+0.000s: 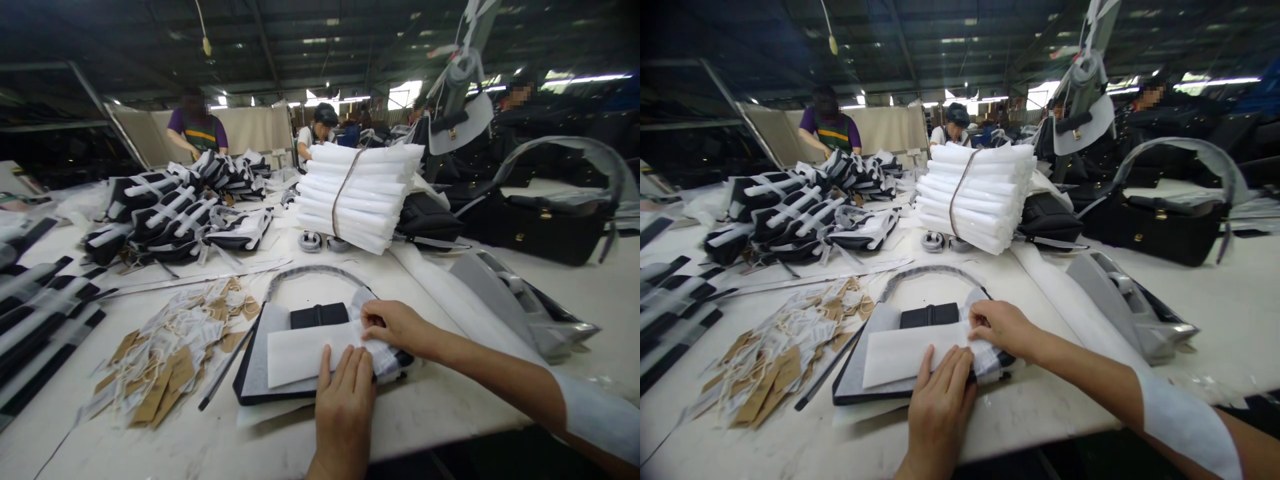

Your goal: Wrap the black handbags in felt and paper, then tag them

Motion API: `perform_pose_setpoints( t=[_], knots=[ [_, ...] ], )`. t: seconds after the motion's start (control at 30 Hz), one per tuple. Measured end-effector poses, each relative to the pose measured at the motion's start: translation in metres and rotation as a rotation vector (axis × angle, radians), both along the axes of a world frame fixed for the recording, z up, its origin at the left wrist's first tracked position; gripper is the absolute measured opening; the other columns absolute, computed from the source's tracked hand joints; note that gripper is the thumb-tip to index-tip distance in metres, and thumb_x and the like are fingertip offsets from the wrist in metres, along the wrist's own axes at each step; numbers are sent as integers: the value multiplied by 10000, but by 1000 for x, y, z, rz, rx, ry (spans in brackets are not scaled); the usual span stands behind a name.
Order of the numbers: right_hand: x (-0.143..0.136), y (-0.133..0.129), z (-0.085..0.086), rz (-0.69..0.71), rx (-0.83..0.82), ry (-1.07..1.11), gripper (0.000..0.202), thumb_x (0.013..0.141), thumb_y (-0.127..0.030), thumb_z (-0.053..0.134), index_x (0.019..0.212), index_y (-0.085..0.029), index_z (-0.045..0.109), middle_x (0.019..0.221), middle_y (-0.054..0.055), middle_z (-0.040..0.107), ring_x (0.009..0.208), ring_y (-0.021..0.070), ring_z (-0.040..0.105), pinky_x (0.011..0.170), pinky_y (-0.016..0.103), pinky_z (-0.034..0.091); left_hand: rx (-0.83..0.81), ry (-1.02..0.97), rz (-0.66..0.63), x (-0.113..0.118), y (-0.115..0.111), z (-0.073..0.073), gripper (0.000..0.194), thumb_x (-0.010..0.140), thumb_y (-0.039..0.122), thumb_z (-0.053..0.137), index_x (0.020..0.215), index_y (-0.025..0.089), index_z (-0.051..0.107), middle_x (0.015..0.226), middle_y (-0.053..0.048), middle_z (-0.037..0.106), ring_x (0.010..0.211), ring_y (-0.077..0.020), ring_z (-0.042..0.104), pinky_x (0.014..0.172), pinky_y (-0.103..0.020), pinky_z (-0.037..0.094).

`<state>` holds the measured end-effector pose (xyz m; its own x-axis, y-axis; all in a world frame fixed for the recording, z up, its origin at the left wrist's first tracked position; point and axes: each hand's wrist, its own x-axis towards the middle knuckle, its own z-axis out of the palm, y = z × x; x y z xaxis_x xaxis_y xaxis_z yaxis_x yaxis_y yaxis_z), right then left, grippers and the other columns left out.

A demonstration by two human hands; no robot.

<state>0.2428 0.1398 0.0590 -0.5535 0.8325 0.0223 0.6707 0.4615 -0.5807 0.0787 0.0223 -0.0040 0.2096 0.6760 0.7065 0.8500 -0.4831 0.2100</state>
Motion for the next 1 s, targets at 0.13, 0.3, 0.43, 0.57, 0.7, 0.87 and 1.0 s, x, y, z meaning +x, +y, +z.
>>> perform_pose_setpoints(
  t=[0.13, 0.3, 0.43, 0.57, 0.7, 0.87, 1.0],
  knots=[
    [-1, 9, -4, 1, -22, 32, 151, 770, -182, 722, 856, -206, 599, 716, -52, 627, 647, 118, 559, 602, 221, 377, 65, 2, 57, 3, 1, -2, 349, 1037, 238, 355, 1172, 252, 676, 1248, -70, 693, 1153, -172, 640, 1187, -453, 308],
    [-6, 14, -6, -15, 3, 77, 209, 753, -183, 752, 887, -196, 592, 730, -44, 631, 658, 126, 571, 612, 223, 399, 63, 105, 27, 1, -1, 1, 345, 1038, 263, 371, 1222, 248, 663, 1290, -27, 680, 1156, -198, 633, 1178, -452, 321],
    [-6, 6, -2, -71, 94, 108, 159, 763, -188, 758, 827, -190, 612, 790, -20, 656, 693, 128, 579, 659, 234, 436, -21, 151, 4, -4, -3, 1, 361, 1001, 178, 421, 1280, 256, 636, 1327, -15, 656, 1203, -211, 610, 1190, -449, 290],
    [36, -11, 16, -210, 200, 131, 103, 845, -252, 683, 932, -200, 662, 914, 11, 706, 713, 130, 618, 720, 254, 499, -15, 188, -21, -9, 1, -6, 466, 956, 82, 390, 1335, 248, 603, 1377, -8, 619, 1227, -216, 596, 1218, -450, 207],
    [134, -28, 48, -516, 320, 112, 240, 910, -344, 569, 1070, -203, 679, 1099, 76, 714, 896, 198, 678, 852, 340, 538, 28, 226, -47, -13, 4, -10, 512, 927, 50, 376, 1335, 256, 608, 1385, -9, 610, 1209, -223, 609, 1224, -454, 178],
    [238, -30, 69, -767, 283, 54, 230, 831, -344, 676, 691, -165, 710, 701, 81, 729, 652, 204, 690, 690, 328, 575, 90, 308, -77, -20, 10, -9, 463, 938, 98, 440, 1350, 245, 592, 1376, -4, 617, 1183, -204, 628, 1233, -407, 135],
    [255, -29, 65, -772, 287, 146, 385, 812, -336, 715, 536, -74, 662, 514, 91, 665, 436, 115, 618, 507, 201, 486, 131, 342, -77, -22, 13, -10, 456, 941, 118, 439, 1349, 252, 593, 1373, -5, 616, 1172, -206, 632, 1224, -409, 163]
  ],
)
